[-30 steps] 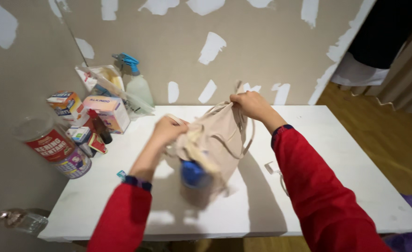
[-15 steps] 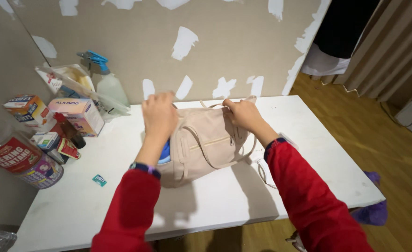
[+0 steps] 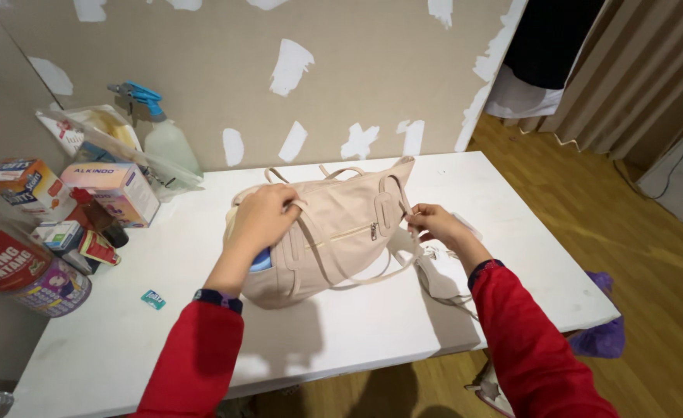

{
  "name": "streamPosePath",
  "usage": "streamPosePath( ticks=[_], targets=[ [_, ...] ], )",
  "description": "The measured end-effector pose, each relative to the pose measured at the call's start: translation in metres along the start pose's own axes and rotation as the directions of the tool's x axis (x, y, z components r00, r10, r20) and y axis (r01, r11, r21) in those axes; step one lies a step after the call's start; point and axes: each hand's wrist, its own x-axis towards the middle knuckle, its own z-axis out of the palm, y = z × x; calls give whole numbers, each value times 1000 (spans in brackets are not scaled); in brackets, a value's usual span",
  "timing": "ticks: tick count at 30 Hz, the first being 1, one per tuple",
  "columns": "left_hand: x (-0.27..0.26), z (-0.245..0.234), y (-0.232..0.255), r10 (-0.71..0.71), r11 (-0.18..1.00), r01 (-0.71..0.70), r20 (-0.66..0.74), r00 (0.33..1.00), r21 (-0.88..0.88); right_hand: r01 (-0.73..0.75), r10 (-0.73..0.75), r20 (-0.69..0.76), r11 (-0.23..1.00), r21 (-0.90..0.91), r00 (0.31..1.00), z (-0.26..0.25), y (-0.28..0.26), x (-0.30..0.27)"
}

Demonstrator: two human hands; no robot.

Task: The person packs a beige handbag with daily essentials including a water bottle, wipes, and several bottles of lotion and sunscreen. They place items into the main compartment and side pockets, then remove them again, organizing the contents on the table.

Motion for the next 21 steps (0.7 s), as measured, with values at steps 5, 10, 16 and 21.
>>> streamPosePath(
  ticks=[5, 10, 16, 21],
  targets=[
    [41, 2, -54, -416, 755, 394, 81, 906, -524, 174, -170, -53, 860, 480, 984, -32, -39, 51],
    [61, 5, -97, -623, 625, 557, 80, 778, -546, 184, -119, -141, 700, 690, 983, -3, -119, 88],
    [55, 6, -101, -737, 667, 744, -125, 665, 24, 178, -75, -201, 808, 562, 977, 48, -143, 57],
    [43, -13, -78, -660, 744, 658, -277, 699, -112, 421, -305, -419, 880, 219, 855, 42, -93, 47]
  ],
)
